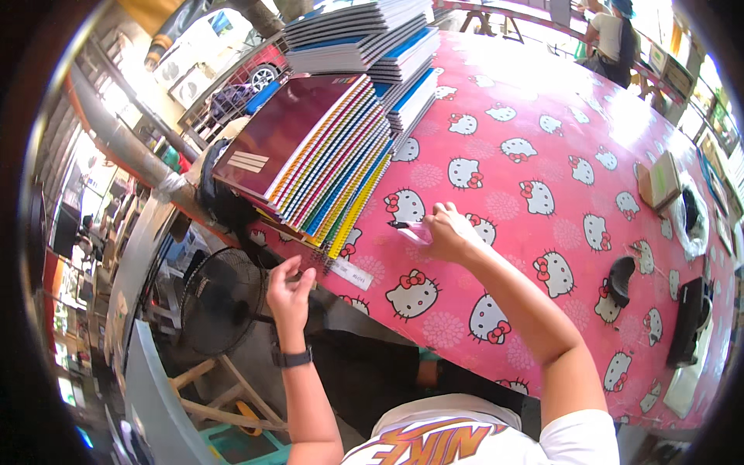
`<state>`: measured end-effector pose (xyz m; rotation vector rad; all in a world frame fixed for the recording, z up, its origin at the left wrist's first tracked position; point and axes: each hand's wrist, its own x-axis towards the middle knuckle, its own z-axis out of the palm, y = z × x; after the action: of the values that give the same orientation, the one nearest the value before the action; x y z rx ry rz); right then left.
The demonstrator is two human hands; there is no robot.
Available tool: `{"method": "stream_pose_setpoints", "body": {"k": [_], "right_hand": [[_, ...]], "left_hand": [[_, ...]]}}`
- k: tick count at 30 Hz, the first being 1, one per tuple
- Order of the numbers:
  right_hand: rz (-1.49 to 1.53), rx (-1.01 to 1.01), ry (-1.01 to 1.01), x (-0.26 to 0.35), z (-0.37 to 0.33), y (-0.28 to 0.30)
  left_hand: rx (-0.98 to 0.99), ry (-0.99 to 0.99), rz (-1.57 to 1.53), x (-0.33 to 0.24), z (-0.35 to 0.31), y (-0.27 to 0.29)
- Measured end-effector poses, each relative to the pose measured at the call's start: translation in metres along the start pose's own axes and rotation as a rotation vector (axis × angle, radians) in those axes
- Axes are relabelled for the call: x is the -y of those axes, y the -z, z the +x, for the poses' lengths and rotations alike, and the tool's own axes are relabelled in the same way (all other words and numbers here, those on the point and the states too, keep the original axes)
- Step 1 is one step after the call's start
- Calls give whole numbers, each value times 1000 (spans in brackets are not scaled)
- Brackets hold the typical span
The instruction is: The person uses a pair of small pink shears to trim or adjust the spiral bindings and covers of a stack of notebooks on a pink Hello Kitty themed table.
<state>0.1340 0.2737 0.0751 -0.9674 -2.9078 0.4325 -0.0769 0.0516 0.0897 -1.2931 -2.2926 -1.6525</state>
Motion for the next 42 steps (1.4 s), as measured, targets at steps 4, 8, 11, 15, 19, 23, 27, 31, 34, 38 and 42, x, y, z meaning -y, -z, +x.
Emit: {"method": "stream_pose_setpoints", "body": {"k": [4, 8, 11, 15, 19, 23, 27, 31, 34, 38, 42], "right_hand": [[651, 23, -77, 31, -1, -5], [545, -274, 165, 65, 3, -25], [262, -384, 206, 80, 11, -29], [320, -359, 98, 91, 26, -38], [248, -409, 114, 96, 30, -42], [224, -430, 131, 97, 30, -43], [246, -466, 134, 101, 31, -41], [192, -378, 154, 96, 35, -38], [174, -368, 166, 95, 36, -35], [217, -383, 169, 97, 39, -37], [320, -345, 145, 98, 36, -32]], "left_hand": [[24, 69, 0, 16, 10, -20], [-58, 33, 25, 15, 11, -33], [-43, 35, 11, 15, 11, -36], [-31, 42, 22, 16, 11, -32], [-29, 49, -32, 17, 12, -30], [-14, 47, -25, 16, 13, -28], [-24, 72, -57, 16, 13, -30], [-37, 34, -68, 16, 11, -33], [-46, 19, 57, 12, 8, -34], [-55, -5, 76, 15, 7, -32], [-27, -12, 79, 14, 12, -30]]}}
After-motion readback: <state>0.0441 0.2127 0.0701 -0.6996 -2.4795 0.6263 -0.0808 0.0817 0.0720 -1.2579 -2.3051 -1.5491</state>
